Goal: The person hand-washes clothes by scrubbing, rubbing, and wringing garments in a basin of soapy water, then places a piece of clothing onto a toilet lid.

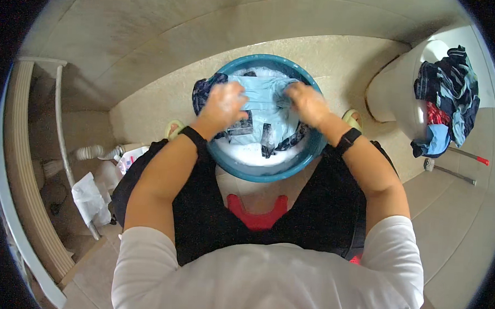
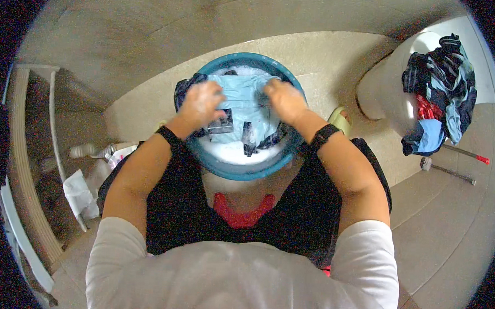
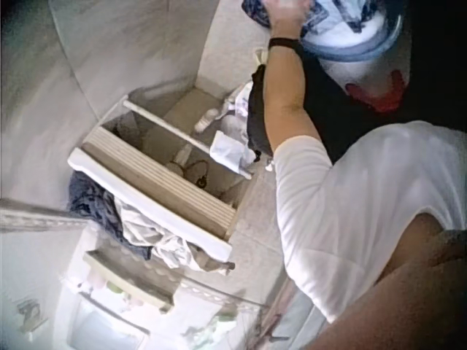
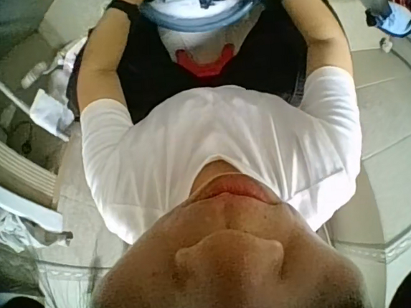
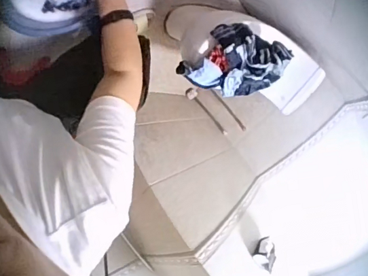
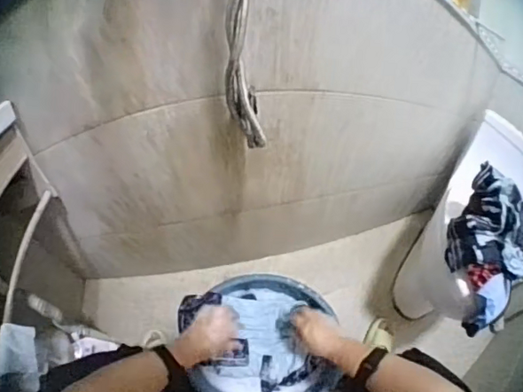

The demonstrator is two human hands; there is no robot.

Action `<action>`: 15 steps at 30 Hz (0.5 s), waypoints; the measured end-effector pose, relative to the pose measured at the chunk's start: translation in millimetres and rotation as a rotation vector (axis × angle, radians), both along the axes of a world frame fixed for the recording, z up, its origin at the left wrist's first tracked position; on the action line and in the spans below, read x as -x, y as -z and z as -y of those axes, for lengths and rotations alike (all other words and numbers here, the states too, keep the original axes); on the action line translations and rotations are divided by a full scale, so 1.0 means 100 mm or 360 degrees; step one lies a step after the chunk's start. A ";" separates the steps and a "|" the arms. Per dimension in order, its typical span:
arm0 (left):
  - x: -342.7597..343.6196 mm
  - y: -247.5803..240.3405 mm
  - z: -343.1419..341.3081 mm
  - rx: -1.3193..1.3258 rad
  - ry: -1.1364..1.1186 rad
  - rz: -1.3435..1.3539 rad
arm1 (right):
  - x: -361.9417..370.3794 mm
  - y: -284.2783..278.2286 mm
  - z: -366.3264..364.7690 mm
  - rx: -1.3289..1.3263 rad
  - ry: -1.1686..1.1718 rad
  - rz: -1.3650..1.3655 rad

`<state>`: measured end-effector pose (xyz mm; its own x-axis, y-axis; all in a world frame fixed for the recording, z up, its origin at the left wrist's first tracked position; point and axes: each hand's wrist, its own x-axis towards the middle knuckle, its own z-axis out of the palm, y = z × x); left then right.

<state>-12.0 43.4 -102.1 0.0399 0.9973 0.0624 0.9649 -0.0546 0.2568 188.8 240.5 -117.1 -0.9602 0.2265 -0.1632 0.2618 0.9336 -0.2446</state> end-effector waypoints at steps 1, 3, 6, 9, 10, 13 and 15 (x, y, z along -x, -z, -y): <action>-0.15 0.07 0.02 0.0023 0.0039 -0.0094 | -0.01 0.06 0.10 -0.0078 -0.0064 -0.0033; -0.32 0.15 -0.01 0.0183 -0.0079 -0.0192 | -0.04 0.08 0.32 -0.0234 -0.0015 0.0184; -0.34 0.35 0.01 0.0514 -0.0256 -0.0346 | 0.09 0.04 0.41 -0.0167 0.0176 0.0994; -0.27 0.47 -0.08 0.0577 -0.0305 -0.0217 | -0.09 0.36 0.33 -0.0095 0.0185 0.0884; -0.24 0.46 -0.15 0.0779 -0.0285 -0.0109 | -0.17 0.47 0.27 0.0114 0.0229 0.0873; -0.05 0.38 0.06 0.0743 -0.0356 0.0248 | -0.09 0.07 0.16 0.0392 0.0347 0.0671; 0.04 0.09 -0.03 0.0739 -0.0421 0.0588 | -0.20 -0.22 -0.09 0.1399 0.0553 0.0380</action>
<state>-16.4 46.5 -111.5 -0.1522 0.8971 -0.4148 0.7742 0.3691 0.5142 208.7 249.4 -94.7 -0.7825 0.1956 -0.5912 0.6215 0.3048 -0.7217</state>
